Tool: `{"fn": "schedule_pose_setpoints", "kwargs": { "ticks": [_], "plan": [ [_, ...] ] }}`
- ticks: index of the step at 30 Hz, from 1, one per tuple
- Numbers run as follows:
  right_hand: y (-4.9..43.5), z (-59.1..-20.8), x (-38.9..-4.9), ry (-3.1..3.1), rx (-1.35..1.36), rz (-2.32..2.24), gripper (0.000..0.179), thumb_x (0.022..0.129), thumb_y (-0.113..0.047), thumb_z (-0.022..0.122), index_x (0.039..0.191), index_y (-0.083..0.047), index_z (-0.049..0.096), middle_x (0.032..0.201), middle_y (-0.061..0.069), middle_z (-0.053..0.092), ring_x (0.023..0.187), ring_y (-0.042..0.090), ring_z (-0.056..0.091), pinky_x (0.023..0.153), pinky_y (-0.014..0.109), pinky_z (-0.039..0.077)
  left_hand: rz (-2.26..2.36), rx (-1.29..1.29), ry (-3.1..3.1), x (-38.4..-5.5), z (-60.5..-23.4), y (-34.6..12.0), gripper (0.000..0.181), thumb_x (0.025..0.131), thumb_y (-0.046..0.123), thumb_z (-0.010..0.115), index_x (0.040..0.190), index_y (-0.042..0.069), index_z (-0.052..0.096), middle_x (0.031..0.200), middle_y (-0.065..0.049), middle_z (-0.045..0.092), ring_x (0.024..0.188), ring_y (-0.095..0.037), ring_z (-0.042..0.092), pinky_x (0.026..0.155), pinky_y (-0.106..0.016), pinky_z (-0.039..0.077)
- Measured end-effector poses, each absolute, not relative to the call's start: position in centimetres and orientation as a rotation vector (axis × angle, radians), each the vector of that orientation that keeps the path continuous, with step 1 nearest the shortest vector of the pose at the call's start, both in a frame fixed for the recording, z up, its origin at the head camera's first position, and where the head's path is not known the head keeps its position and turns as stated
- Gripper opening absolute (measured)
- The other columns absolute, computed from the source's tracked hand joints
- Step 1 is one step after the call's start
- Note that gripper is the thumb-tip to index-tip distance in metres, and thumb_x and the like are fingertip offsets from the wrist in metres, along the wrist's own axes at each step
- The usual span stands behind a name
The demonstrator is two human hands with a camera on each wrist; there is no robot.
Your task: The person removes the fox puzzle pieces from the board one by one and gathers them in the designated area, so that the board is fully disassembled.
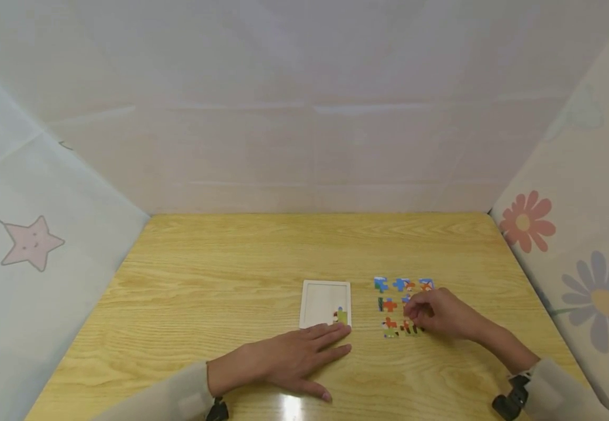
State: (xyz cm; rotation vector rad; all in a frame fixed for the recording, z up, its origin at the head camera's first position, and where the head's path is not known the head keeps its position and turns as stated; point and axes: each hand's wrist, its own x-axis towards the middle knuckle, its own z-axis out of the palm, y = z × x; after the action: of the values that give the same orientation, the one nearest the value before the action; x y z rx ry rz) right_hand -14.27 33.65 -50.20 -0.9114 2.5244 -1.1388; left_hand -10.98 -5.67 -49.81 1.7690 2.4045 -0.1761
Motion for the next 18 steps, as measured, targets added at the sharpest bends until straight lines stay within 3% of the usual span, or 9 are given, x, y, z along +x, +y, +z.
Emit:
{"fn": "schedule_pose_setpoints", "kwargs": {
  "ticks": [11,18],
  "plan": [
    [31.8,-49.8,-15.3,2.563,-1.095,-1.101,0.022,0.096,0.002,0.075,0.110,-0.014,0.077,0.097,-0.004,0.075,0.075,0.005,0.064,0.061,0.025,0.057,-0.155,1.769,2.400,-11.0,-50.0,-5.7,0.089,0.103,0.077,0.035,0.169,0.018,0.029,0.178,-0.011,0.013,0.164,-0.021,0.013,0.132,-0.032,0.017],
    [28.5,-49.1,-16.4,2.529,-1.147,-1.112,0.019,0.096,0.003,0.075,0.109,-0.011,0.077,0.100,0.002,0.076,0.077,0.008,0.065,0.062,0.026,0.057,-0.155,1.765,2.397,-11.1,-50.0,-5.7,0.089,0.103,0.077,0.033,0.169,0.018,0.029,0.178,-0.011,0.012,0.164,-0.021,0.011,0.132,-0.032,0.017]
  ]
}}
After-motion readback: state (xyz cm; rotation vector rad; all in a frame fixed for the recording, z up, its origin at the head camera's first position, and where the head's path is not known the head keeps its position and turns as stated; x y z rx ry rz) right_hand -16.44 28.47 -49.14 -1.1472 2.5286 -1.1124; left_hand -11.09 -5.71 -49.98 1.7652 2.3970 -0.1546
